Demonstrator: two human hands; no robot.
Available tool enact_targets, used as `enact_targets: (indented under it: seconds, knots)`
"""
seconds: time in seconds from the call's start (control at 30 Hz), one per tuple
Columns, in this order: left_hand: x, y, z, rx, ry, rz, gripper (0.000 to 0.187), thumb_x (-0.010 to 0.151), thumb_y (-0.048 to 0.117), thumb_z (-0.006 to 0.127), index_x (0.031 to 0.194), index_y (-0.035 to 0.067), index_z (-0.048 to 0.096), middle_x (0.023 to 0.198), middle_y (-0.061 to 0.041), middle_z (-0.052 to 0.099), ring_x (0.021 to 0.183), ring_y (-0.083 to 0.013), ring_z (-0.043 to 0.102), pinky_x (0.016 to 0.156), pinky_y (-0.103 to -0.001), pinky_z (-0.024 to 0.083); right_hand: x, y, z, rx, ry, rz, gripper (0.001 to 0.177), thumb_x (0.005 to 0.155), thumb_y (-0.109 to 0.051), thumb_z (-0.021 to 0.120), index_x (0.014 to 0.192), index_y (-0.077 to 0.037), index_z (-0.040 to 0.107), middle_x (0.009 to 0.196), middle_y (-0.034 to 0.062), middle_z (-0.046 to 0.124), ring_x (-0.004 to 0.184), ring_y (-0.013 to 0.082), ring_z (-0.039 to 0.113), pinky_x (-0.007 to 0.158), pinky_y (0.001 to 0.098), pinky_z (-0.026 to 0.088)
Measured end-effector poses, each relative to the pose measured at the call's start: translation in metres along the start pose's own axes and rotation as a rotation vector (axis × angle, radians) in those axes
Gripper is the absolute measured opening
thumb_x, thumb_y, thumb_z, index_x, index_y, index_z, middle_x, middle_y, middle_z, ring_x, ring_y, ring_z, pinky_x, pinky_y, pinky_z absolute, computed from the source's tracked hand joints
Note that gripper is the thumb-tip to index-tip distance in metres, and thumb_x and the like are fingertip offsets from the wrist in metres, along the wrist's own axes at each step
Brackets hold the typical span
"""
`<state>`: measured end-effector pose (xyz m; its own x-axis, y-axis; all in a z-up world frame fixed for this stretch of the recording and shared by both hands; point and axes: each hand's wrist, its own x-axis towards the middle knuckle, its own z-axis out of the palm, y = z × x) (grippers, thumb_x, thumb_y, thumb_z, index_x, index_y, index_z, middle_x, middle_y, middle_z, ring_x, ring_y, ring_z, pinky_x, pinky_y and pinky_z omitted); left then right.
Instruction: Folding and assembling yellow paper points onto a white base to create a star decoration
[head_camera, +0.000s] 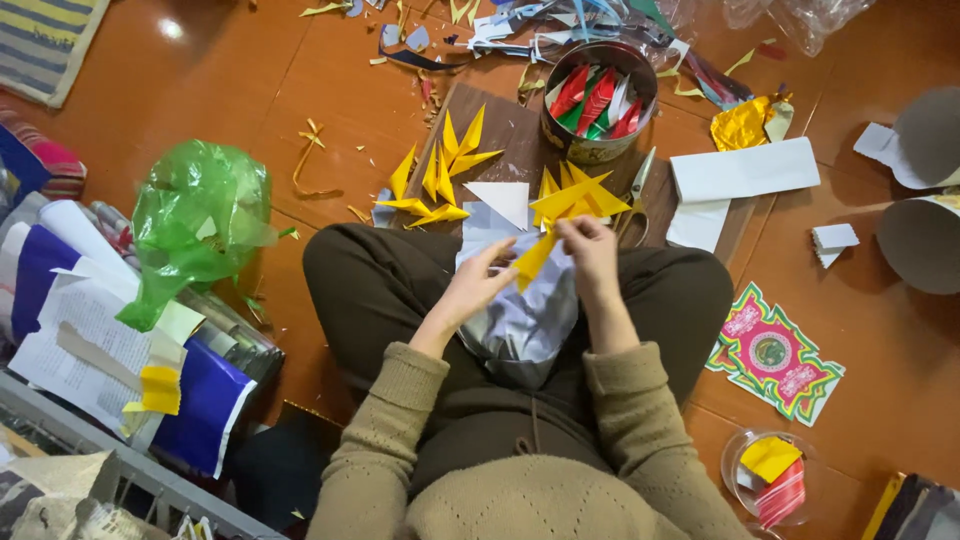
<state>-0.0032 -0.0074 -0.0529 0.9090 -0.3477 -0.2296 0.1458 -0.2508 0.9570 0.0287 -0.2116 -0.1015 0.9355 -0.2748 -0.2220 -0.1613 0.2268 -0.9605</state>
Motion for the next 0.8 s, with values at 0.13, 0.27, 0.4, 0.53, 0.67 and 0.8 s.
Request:
enact_targets:
  seconds: [0.13, 0.27, 0.4, 0.53, 0.67, 0.8]
  knots:
    - [0.013, -0.007, 0.004, 0.065, 0.111, -0.003, 0.055, 0.086, 0.002, 0.063, 0.137, 0.021, 0.057, 0.090, -0.010, 0.069, 0.083, -0.0224, 0.068, 0.075, -0.032, 0.059, -0.034, -0.002, 0.034, -0.047, -0.157, -0.050, 0.017, 0.086, -0.018, 0.078, 0.079, -0.007, 0.066, 0.062, 0.0048, 0.056, 0.058, 0.0102, 0.051, 0.055, 0.0219, 0.040]
    - [0.019, -0.019, -0.009, -0.266, 0.276, 0.011, 0.051, 0.091, -0.001, 0.059, 0.139, 0.015, 0.052, 0.094, -0.007, 0.064, 0.082, -0.0137, 0.061, 0.072, -0.027, 0.058, -0.054, 0.007, 0.042, -0.200, -0.408, -0.016, 0.037, 0.082, -0.014, 0.079, 0.113, -0.002, 0.063, 0.086, 0.0143, 0.067, 0.081, 0.0213, 0.061, 0.074, 0.0363, 0.050]
    - [0.021, -0.045, -0.009, -0.549, 0.208, -0.080, 0.042, 0.097, 0.003, 0.054, 0.138, 0.012, 0.053, 0.100, -0.012, 0.063, 0.087, -0.0189, 0.064, 0.076, -0.036, 0.061, -0.055, 0.036, 0.036, -0.304, -0.363, -0.025, 0.009, 0.080, -0.009, 0.075, 0.088, -0.008, 0.072, 0.063, 0.0007, 0.062, 0.062, 0.0080, 0.055, 0.057, 0.0221, 0.044]
    - [0.019, -0.046, -0.009, -0.474, 0.020, -0.083, 0.048, 0.099, 0.024, 0.059, 0.142, 0.007, 0.049, 0.115, -0.020, 0.058, 0.098, -0.0252, 0.062, 0.080, -0.038, 0.060, -0.059, 0.026, 0.036, -0.314, -0.280, -0.034, 0.007, 0.079, -0.007, 0.074, 0.085, -0.009, 0.072, 0.062, -0.0025, 0.059, 0.061, 0.0069, 0.052, 0.056, 0.0208, 0.040]
    - [0.029, -0.062, -0.019, -0.328, -0.019, -0.061, 0.057, 0.090, 0.018, 0.072, 0.140, 0.003, 0.048, 0.107, -0.023, 0.062, 0.084, -0.0242, 0.067, 0.071, -0.036, 0.061, -0.071, 0.011, 0.041, -0.327, -0.248, -0.023, 0.006, 0.079, -0.009, 0.075, 0.084, -0.010, 0.072, 0.062, -0.0031, 0.058, 0.061, 0.0064, 0.050, 0.055, 0.0205, 0.039]
    - [0.034, -0.063, -0.030, -0.327, 0.088, -0.027, 0.037, 0.089, 0.002, 0.065, 0.127, 0.004, 0.062, 0.085, -0.020, 0.069, 0.063, -0.0242, 0.070, 0.051, -0.032, 0.060, -0.076, -0.018, 0.045, -0.504, -0.245, -0.175, 0.018, 0.090, -0.016, 0.069, 0.107, -0.012, 0.070, 0.091, 0.0114, 0.068, 0.074, 0.0210, 0.067, 0.063, 0.0310, 0.054]
